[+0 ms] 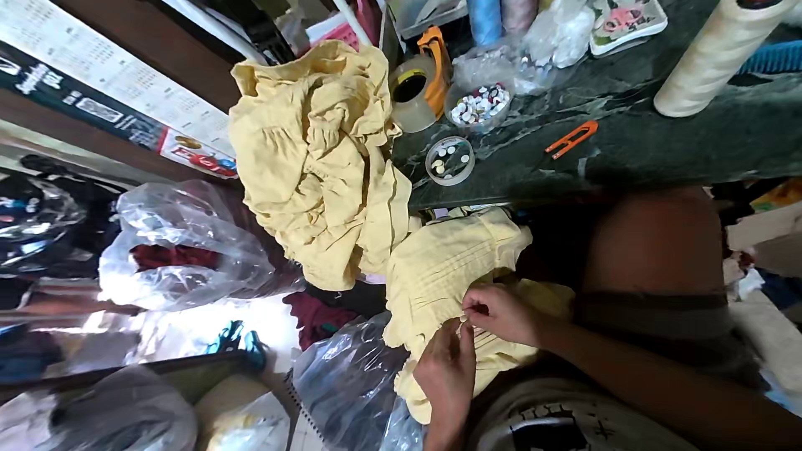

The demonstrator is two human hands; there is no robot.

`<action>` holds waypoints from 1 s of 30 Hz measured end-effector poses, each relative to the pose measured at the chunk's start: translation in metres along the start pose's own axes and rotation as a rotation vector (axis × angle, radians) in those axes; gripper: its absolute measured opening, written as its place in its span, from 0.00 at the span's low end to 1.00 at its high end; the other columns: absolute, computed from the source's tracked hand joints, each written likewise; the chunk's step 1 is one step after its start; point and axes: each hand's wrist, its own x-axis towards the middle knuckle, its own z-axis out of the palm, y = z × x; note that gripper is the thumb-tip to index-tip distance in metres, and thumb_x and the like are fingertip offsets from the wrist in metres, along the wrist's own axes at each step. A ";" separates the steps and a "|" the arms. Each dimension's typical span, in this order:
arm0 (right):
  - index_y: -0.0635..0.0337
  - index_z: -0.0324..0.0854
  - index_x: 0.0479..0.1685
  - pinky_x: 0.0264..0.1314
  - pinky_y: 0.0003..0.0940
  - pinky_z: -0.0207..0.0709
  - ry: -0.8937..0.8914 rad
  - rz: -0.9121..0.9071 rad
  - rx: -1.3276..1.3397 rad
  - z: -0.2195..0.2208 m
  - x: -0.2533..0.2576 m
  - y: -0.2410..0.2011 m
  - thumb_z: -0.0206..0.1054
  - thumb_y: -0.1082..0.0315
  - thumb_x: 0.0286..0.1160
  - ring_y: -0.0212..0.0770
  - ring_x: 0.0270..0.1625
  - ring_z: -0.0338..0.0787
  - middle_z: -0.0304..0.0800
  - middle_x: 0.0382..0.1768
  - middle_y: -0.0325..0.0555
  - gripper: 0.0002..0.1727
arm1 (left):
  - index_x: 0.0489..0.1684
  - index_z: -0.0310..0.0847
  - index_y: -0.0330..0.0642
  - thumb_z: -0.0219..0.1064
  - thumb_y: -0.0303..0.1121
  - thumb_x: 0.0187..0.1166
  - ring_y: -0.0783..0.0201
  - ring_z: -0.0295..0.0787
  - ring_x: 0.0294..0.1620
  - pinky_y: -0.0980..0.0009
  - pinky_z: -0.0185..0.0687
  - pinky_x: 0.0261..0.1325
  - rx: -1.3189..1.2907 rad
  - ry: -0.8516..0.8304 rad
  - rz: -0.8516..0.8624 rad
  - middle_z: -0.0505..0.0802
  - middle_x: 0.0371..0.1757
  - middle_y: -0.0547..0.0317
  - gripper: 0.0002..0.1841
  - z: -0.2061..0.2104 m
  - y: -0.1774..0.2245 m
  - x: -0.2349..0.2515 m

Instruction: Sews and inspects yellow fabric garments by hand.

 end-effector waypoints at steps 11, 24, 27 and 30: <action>0.68 0.90 0.45 0.53 0.31 0.82 0.088 -0.094 0.021 0.008 -0.010 0.006 0.64 0.73 0.76 0.40 0.45 0.89 0.91 0.42 0.54 0.10 | 0.36 0.92 0.42 0.65 0.40 0.79 0.75 0.83 0.17 0.72 0.80 0.20 -0.012 0.053 -0.010 0.90 0.21 0.67 0.13 0.003 -0.003 -0.002; 0.66 0.90 0.43 0.50 0.23 0.80 0.191 -0.101 0.148 0.017 -0.011 0.013 0.68 0.69 0.75 0.31 0.42 0.87 0.90 0.40 0.49 0.09 | 0.40 0.92 0.41 0.66 0.38 0.79 0.75 0.81 0.16 0.73 0.79 0.20 -0.049 0.031 -0.012 0.89 0.21 0.66 0.11 0.004 -0.002 0.002; 0.66 0.90 0.44 0.51 0.23 0.81 0.210 -0.071 0.160 0.020 -0.012 0.011 0.69 0.69 0.75 0.31 0.43 0.87 0.90 0.41 0.49 0.09 | 0.38 0.91 0.42 0.66 0.38 0.79 0.75 0.80 0.16 0.73 0.78 0.20 -0.058 0.030 -0.041 0.89 0.21 0.68 0.11 0.003 0.000 0.001; 0.64 0.90 0.43 0.50 0.25 0.81 0.256 -0.071 0.128 0.027 -0.013 0.011 0.70 0.66 0.74 0.32 0.42 0.87 0.89 0.39 0.48 0.10 | 0.39 0.91 0.41 0.63 0.37 0.80 0.76 0.80 0.16 0.73 0.78 0.20 -0.071 0.034 -0.034 0.89 0.21 0.68 0.12 0.003 0.000 0.000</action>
